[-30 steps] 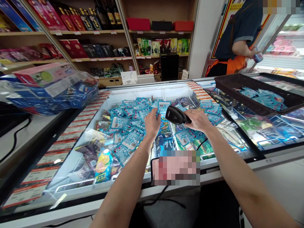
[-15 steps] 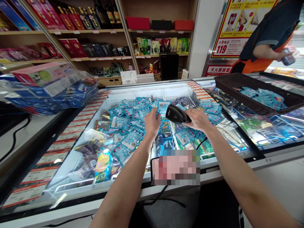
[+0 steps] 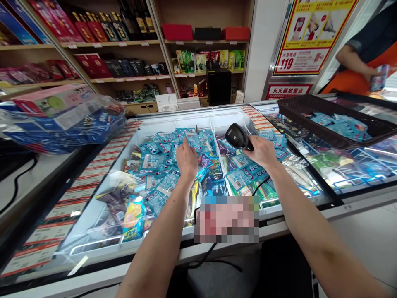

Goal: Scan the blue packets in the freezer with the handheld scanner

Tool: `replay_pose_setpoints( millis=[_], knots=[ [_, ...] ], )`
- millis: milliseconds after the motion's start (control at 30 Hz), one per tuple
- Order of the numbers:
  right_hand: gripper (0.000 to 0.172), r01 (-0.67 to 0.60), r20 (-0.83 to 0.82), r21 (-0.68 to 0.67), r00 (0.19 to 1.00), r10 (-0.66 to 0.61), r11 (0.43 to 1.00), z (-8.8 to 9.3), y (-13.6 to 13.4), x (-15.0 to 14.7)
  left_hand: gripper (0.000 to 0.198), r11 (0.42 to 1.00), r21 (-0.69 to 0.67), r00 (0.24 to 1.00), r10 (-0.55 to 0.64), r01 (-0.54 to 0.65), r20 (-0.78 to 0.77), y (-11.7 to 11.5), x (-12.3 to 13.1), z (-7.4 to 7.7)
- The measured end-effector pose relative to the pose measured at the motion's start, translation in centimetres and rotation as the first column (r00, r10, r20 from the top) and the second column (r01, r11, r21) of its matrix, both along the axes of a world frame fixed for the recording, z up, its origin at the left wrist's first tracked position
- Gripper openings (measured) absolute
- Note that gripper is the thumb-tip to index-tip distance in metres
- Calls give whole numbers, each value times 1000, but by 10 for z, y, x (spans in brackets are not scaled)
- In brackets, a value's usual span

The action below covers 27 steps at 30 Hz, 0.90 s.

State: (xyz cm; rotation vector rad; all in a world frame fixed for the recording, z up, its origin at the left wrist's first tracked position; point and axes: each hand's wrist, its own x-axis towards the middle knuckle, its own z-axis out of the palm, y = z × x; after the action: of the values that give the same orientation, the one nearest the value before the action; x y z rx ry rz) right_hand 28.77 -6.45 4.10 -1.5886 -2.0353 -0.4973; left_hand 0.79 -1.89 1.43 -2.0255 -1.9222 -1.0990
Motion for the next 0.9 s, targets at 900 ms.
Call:
replay_pose_setpoints(
  millis=[900],
  knots=[
    [32, 39, -34, 25, 999, -38, 999, 0, 3, 1, 64, 737, -425, 737, -644, 526, -205, -61, 75, 20]
  ],
)
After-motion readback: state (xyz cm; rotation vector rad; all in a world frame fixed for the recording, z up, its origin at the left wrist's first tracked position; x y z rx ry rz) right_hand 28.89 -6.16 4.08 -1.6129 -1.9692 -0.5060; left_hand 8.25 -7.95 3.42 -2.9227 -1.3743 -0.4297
